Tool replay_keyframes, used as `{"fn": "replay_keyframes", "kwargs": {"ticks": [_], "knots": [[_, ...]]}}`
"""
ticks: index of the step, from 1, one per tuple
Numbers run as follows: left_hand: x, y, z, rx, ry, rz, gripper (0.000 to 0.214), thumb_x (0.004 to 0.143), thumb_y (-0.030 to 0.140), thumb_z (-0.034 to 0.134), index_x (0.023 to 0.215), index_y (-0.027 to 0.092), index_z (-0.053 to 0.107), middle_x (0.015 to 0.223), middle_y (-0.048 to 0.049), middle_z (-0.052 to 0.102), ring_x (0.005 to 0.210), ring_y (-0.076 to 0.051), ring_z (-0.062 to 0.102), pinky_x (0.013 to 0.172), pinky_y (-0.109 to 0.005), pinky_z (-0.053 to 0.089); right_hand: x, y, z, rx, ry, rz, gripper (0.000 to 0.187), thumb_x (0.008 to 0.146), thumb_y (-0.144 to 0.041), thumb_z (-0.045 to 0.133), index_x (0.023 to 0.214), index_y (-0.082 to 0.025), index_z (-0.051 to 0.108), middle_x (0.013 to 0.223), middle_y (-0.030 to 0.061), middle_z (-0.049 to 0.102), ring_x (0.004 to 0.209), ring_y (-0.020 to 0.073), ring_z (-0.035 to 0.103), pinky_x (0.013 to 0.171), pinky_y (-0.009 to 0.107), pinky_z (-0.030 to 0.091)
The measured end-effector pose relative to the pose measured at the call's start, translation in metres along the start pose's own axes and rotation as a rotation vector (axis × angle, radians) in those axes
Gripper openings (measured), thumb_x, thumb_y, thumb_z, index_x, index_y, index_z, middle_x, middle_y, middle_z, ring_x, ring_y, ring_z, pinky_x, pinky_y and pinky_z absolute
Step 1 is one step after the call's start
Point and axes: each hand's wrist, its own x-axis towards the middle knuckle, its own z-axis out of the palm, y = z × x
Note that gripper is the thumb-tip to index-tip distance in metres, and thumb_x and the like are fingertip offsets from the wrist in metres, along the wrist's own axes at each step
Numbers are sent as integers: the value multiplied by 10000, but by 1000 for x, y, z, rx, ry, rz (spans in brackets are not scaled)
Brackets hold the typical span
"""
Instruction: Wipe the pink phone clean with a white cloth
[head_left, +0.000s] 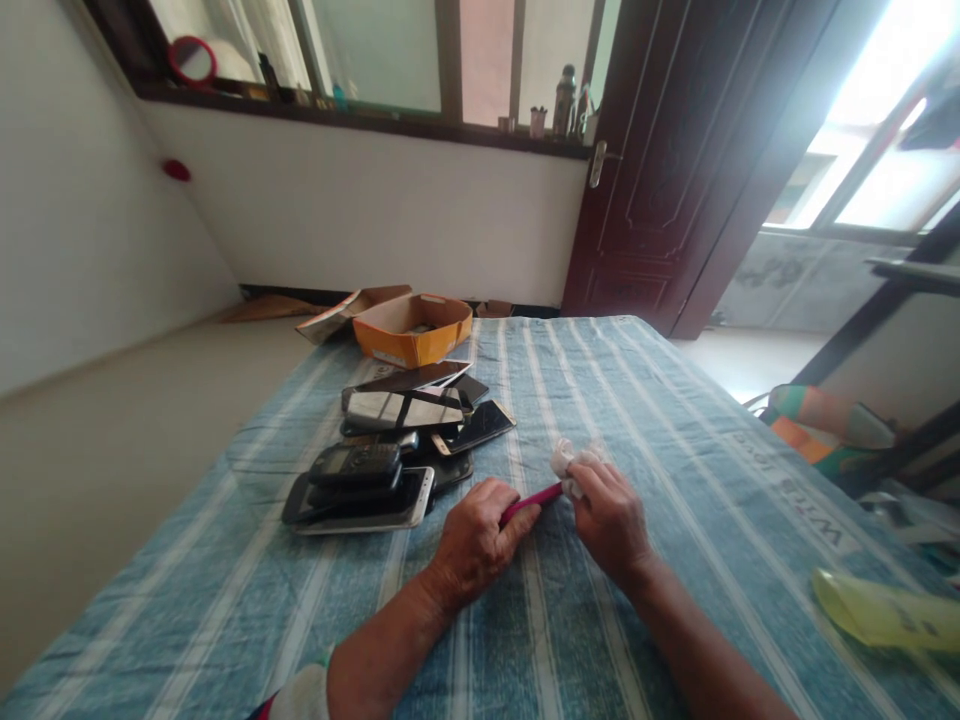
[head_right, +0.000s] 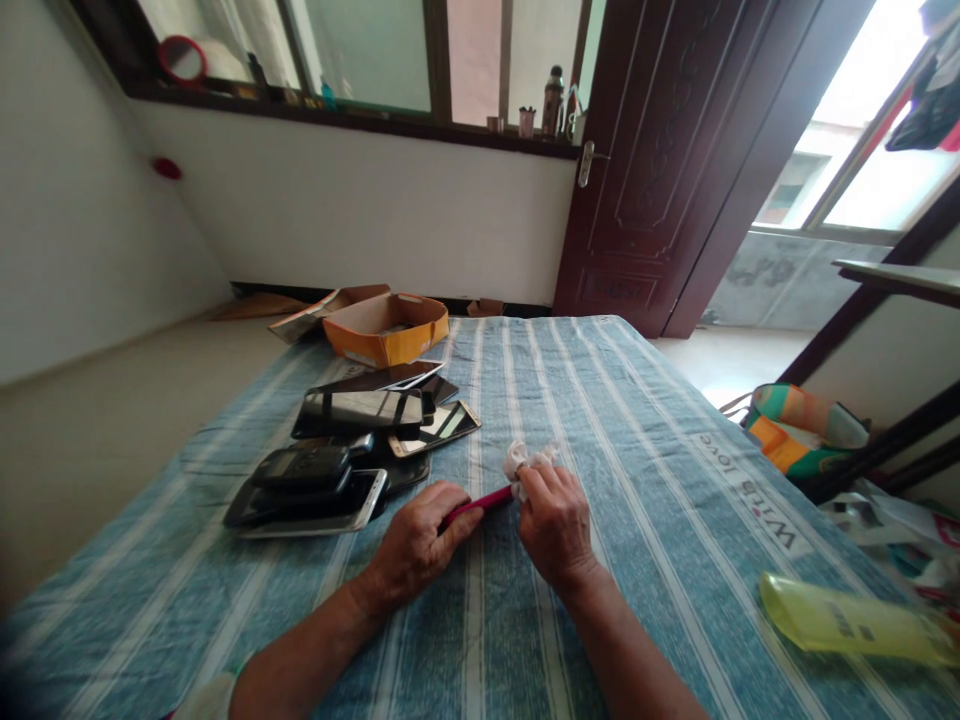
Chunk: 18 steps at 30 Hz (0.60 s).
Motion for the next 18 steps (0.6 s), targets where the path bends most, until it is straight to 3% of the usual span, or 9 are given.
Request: {"fn": "replay_keyframes", "kwargs": {"ticks": [4,12,18], "knots": [[1,2,-4,-23,-39,-12,342,947,373,415,798,173,650,781,-60,596,777,-190,562,724,-310,475,-3,2,3,86,-10,62,191,857,-105,468,898,-189,635,868,64,660,851,202,596,776,303,443],[1,11,-7,-49,-128,-80,133,815,296,605,837,178,662,883,-62,614,848,-211,569,776,-332,481,-10,11,7,220,-65,203,258,777,-65,452,888,-205,638,867,51,666,845,192,616,770,287,464],[-1,15,-4,-15,-93,-86,165,768,257,646,908,172,633,907,-61,621,874,-224,576,788,-351,492,-10,14,7,265,-105,255,256,756,-77,458,871,-210,644,853,39,663,815,183,608,748,278,456]]}}
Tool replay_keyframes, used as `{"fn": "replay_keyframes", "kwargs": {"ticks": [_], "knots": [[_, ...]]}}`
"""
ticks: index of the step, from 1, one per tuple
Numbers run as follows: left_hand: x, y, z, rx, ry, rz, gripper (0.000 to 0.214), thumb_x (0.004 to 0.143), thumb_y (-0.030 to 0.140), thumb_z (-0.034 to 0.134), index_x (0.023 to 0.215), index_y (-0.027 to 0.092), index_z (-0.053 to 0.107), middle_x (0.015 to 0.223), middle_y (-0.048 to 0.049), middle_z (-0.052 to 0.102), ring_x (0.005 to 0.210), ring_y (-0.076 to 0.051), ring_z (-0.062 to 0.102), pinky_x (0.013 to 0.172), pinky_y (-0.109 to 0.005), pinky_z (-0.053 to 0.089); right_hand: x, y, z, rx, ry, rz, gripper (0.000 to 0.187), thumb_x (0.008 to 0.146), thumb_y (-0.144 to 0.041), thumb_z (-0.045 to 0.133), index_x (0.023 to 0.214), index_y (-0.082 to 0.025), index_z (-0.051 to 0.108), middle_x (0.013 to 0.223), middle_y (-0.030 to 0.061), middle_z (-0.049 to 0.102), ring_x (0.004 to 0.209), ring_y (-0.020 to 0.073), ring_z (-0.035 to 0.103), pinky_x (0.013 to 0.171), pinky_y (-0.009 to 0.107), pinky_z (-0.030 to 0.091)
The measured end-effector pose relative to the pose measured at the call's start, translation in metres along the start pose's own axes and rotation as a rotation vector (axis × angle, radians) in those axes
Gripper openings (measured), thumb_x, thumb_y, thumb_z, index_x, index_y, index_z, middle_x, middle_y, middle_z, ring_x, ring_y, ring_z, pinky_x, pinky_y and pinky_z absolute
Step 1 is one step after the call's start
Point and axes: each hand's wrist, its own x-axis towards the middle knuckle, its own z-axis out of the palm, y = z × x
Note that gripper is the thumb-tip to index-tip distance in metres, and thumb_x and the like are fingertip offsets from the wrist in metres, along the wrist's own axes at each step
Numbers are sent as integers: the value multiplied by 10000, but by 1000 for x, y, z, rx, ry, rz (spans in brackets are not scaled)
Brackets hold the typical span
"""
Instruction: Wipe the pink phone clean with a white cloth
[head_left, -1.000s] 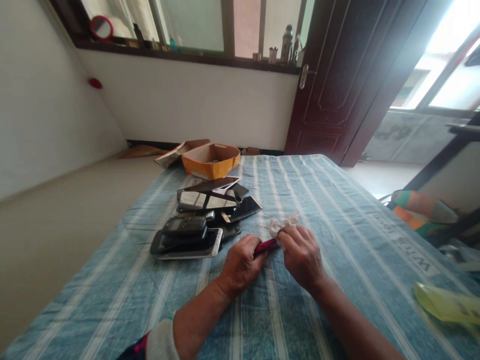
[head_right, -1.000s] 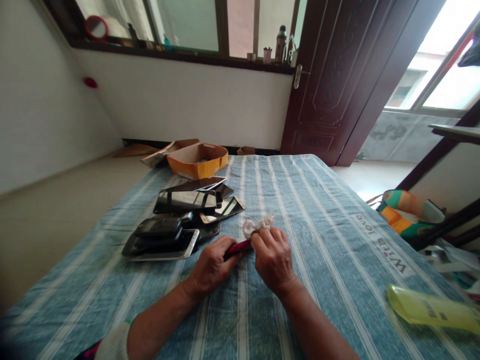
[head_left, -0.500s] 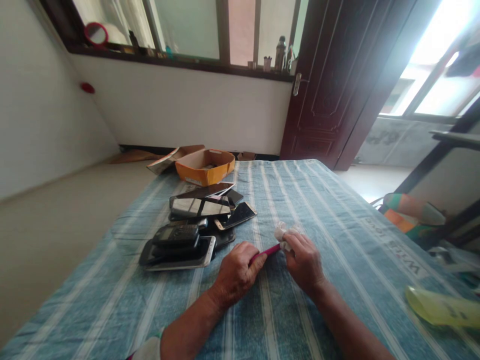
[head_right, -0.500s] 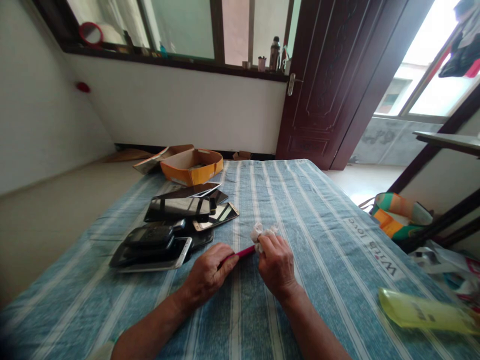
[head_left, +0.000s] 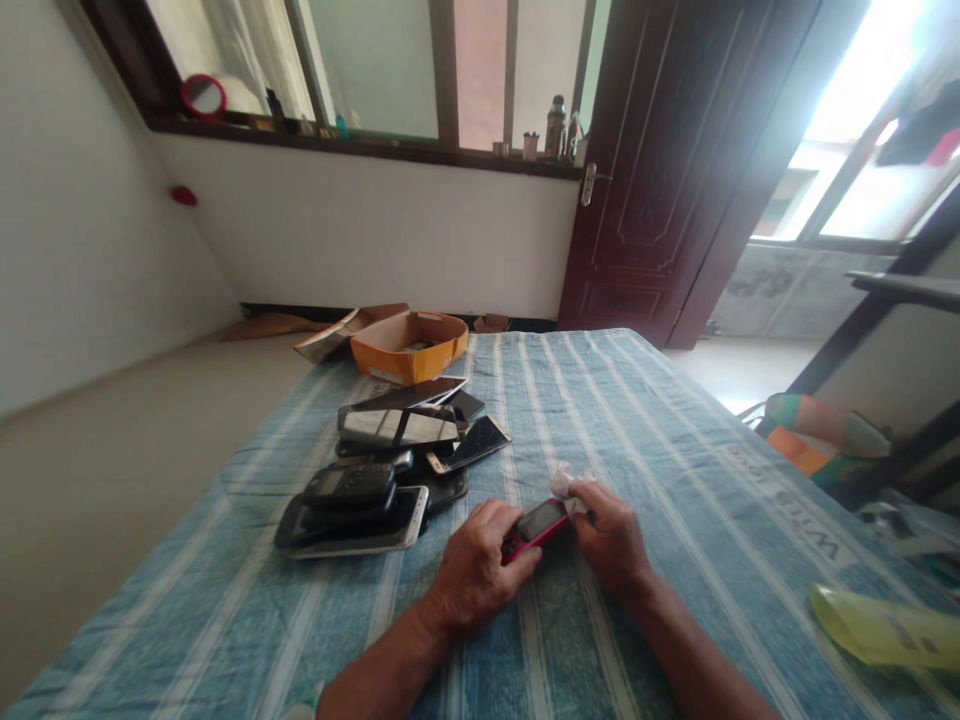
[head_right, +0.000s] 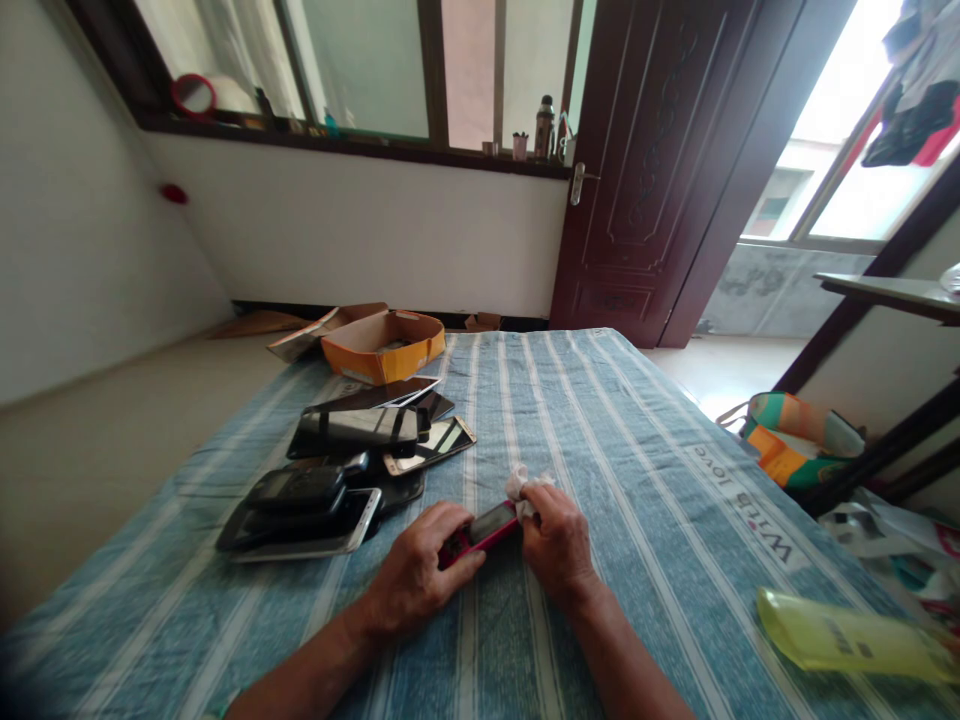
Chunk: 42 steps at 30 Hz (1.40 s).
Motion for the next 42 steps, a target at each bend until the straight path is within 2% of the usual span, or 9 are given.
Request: {"fn": "replay_keyframes", "kwargs": {"ticks": [4,12,19,24,28,36,42], "knots": [[0,1,5,42,51,34,276,690,210,682,953,161,614,938,-70,638,900,-241,586,804,-366,505,0,0,0,14,-8,19,270,745,-73,458,874,-213,649,866,35,665,814,177,605,740,268,450],[13,-10,20,206,130,77,437,643,172,659,1072,136,582,1017,-107,644,964,-284,586,857,-410,503,1,4,3,14,-3,21,221,783,-114,478,883,-207,651,844,37,652,788,178,597,714,268,446],[33,-10,21,253,88,-47,329,675,196,646,997,155,586,993,-95,619,987,-276,563,875,-388,479,4,6,1,-7,67,12,224,786,-120,478,887,-211,655,858,38,656,811,182,605,725,268,456],[35,-6,17,278,85,-134,274,697,269,658,935,167,568,985,-85,587,971,-264,551,853,-369,462,7,0,-3,15,95,-18,230,796,-116,481,908,-207,660,872,43,656,823,181,607,738,266,463],[32,-9,13,271,75,-141,243,726,345,661,873,174,570,969,-83,579,948,-265,549,838,-375,464,15,-7,1,-10,36,-80,237,794,-89,481,902,-204,659,893,46,656,838,177,607,753,259,466],[27,-18,16,201,99,-84,284,685,259,685,938,153,608,1119,-123,578,1046,-292,548,919,-423,470,25,-14,8,-225,-21,-368,256,828,-59,441,894,-194,648,929,80,651,882,219,542,774,325,439],[26,-20,13,127,100,-81,296,664,195,667,951,146,611,1088,-130,600,1029,-292,562,908,-442,482,16,-24,12,-252,-92,-428,219,902,-114,422,836,-197,614,941,74,642,861,211,512,792,341,435]]}}
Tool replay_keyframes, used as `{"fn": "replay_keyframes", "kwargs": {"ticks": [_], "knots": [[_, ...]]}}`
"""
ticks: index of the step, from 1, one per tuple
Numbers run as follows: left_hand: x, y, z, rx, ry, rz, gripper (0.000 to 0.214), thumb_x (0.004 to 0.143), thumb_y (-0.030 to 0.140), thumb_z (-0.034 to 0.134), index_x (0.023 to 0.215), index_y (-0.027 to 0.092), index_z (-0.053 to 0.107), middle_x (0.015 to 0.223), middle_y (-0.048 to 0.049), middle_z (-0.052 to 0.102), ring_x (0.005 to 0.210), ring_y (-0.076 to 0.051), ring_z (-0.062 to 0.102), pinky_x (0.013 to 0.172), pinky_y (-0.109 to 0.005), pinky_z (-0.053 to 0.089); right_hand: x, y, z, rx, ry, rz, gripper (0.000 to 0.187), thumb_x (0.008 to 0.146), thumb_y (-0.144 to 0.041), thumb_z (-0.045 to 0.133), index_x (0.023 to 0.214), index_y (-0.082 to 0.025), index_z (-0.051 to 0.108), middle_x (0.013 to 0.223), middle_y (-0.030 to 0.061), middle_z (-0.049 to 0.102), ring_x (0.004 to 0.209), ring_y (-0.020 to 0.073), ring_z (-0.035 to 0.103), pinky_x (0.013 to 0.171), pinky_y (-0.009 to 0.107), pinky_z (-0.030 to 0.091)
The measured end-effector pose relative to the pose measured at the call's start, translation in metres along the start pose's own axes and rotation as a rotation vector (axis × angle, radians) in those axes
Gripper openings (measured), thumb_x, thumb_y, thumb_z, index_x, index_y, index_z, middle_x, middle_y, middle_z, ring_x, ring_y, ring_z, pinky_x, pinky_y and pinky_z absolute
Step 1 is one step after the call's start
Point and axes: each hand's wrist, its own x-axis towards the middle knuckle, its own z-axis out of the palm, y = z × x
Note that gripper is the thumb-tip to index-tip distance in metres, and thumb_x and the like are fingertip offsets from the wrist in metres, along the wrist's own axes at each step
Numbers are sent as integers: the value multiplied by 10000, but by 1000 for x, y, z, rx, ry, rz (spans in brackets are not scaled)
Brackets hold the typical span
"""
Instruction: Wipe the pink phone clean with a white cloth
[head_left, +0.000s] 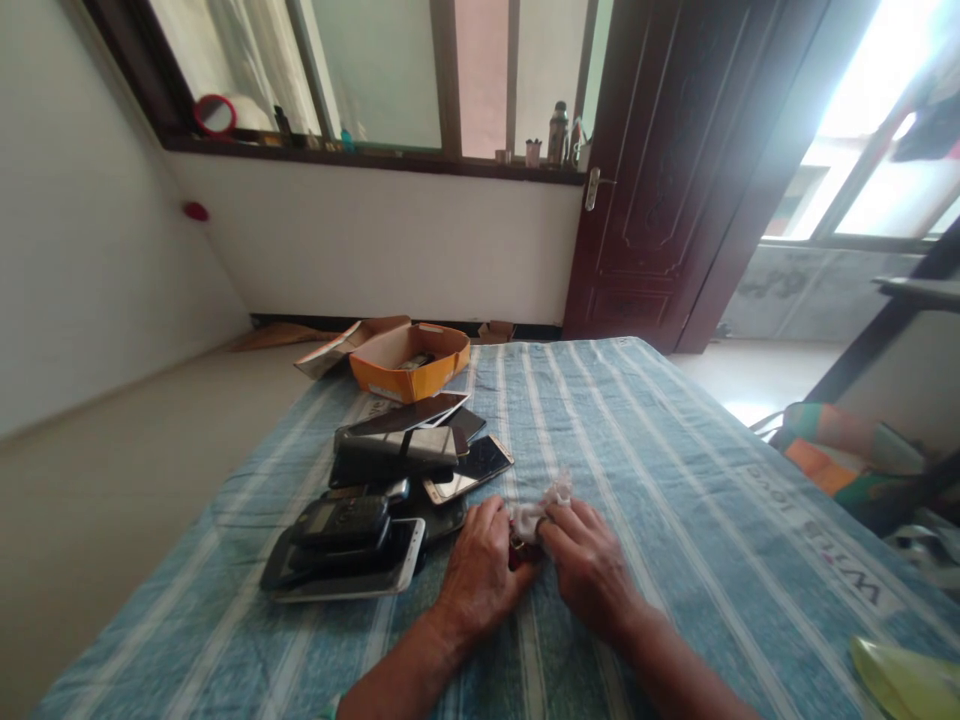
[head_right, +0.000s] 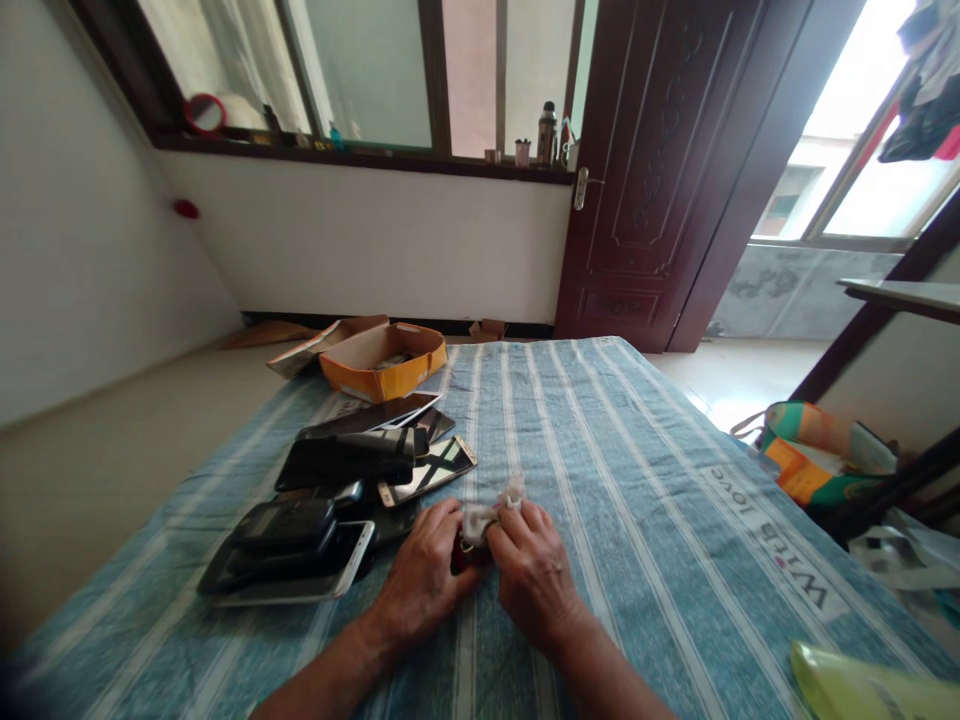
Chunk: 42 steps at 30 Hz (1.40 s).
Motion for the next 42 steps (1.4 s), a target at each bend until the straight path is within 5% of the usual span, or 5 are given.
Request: {"fn": "replay_keyframes", "kwargs": {"ticks": [5,16,22,27,42], "knots": [[0,-4,1,-27,-19,13,317,631,113,624,946,146,613,1134,-138,592,1060,-293,550,944,-450,467,2,-10,8,64,-37,-24,189,924,-139,446,844,-207,603,974,53,638,897,204,520,976,405,382],[0,-2,2,26,24,23,297,633,188,675,920,161,602,1073,-128,600,1008,-300,573,900,-458,502,-2,21,5,-179,-32,151,206,826,-51,488,773,-207,611,795,56,595,781,220,474,710,337,352],[0,-1,1,25,6,4,245,653,191,652,890,169,597,1092,-127,600,1010,-297,562,895,-465,496,-5,4,5,-245,-23,134,188,819,-69,481,744,-206,585,774,72,573,746,230,451,690,354,346],[0,-1,0,12,-30,6,256,676,140,608,932,141,602,1128,-145,596,1052,-291,544,935,-455,469,1,-17,9,-61,-48,44,152,825,-80,511,822,-203,600,870,59,601,851,233,491,850,378,386],[0,-1,2,25,17,12,311,633,183,691,932,166,608,1105,-126,607,1025,-305,570,908,-471,497,-1,9,7,-195,-19,136,163,795,-71,513,771,-211,594,818,56,581,778,219,456,707,341,346]]}}
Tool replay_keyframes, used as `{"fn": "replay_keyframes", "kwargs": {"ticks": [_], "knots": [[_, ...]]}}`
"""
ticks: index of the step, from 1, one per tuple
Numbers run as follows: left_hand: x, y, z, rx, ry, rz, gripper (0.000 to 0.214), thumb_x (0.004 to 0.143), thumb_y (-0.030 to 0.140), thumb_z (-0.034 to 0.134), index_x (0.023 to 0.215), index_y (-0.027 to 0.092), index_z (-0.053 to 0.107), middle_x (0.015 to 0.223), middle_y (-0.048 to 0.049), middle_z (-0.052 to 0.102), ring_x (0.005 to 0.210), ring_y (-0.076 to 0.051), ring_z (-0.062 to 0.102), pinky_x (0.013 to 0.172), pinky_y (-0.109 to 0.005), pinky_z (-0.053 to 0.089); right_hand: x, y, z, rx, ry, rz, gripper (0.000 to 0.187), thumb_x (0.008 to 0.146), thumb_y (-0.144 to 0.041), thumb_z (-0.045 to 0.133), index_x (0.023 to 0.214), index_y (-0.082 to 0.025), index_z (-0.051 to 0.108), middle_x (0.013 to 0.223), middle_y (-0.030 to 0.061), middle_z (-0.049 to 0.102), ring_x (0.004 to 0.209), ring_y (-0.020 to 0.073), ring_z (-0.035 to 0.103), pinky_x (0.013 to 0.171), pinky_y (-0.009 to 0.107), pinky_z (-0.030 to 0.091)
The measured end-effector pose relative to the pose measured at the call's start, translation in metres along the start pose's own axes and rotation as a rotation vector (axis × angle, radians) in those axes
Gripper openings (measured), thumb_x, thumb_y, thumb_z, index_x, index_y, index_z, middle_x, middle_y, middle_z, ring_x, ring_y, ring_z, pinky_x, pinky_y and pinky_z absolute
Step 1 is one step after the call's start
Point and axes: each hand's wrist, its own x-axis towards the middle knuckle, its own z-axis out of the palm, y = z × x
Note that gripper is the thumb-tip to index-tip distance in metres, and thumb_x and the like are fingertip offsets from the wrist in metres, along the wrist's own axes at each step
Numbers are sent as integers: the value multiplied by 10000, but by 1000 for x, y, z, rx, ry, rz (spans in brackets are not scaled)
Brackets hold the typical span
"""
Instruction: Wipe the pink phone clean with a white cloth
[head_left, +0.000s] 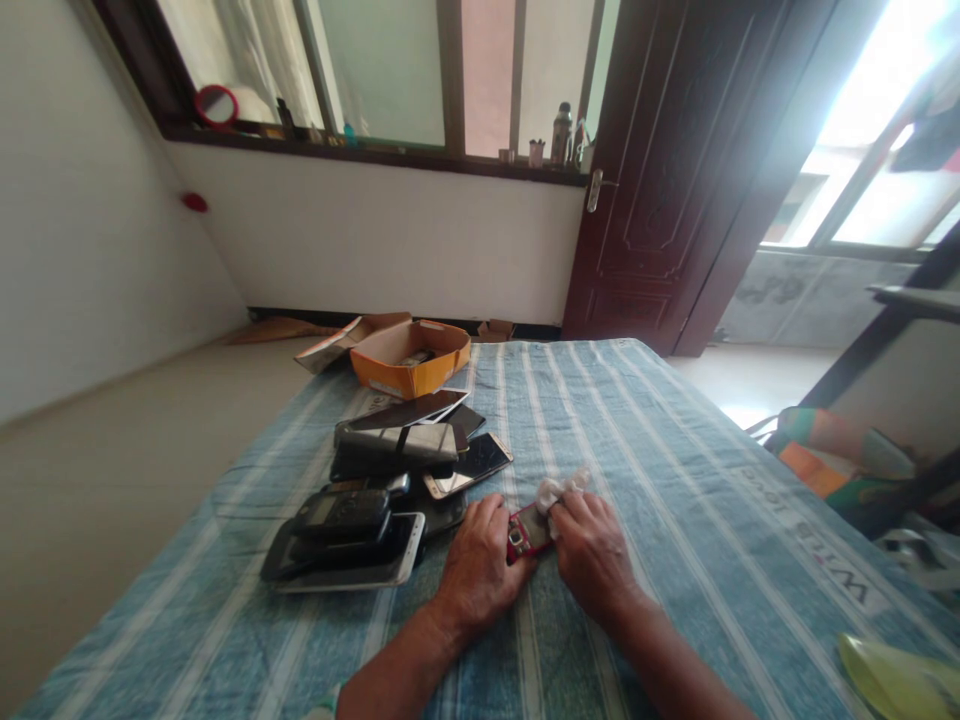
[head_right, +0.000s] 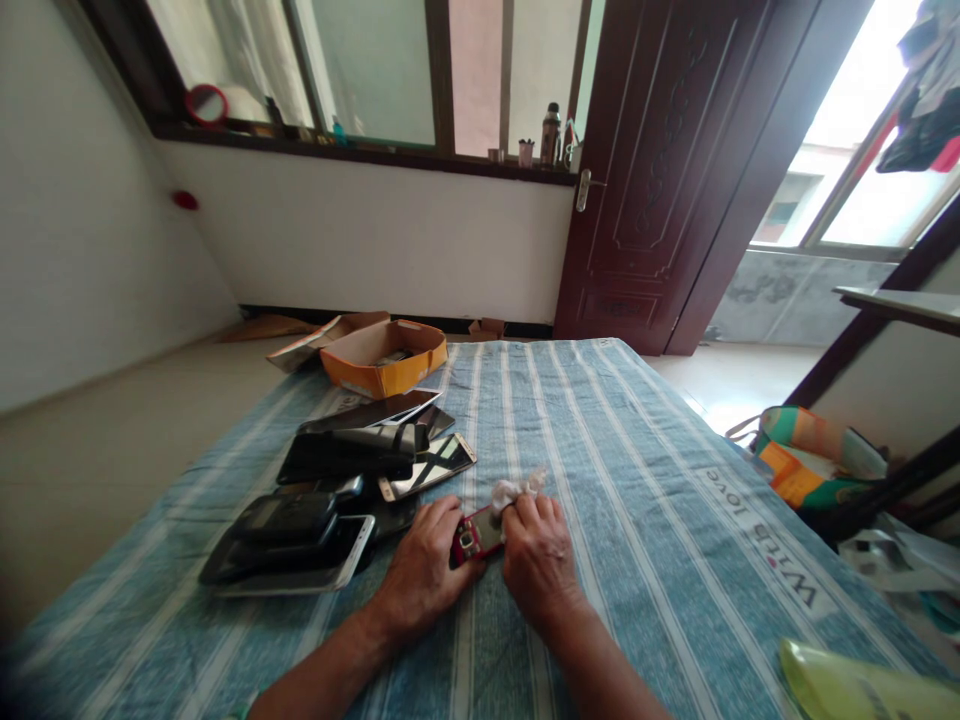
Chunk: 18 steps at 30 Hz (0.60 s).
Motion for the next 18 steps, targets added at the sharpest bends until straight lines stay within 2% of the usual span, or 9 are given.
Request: {"fn": "replay_keyframes", "kwargs": {"ticks": [5,12,18], "knots": [[0,2,-2,7,-14,4,232,682,178,666,905,169,604,1057,-101,605,1030,-284,566,899,-435,497,1,-13,-2,106,-33,-67,139,806,-96,519,783,-214,587,877,54,591,818,219,470,735,338,367],[-2,-2,4,-38,25,32,318,637,132,674,938,166,575,1049,-118,606,1001,-297,580,895,-464,507,2,3,-2,96,1,14,180,804,-71,486,814,-207,604,876,63,601,831,225,481,739,346,388],[-6,-3,8,-145,94,103,518,663,78,611,1157,173,484,1214,-129,561,1161,-285,555,984,-456,490,5,-9,-10,210,76,-78,225,851,-91,439,917,-192,629,994,91,613,937,233,506,820,365,432]]}}
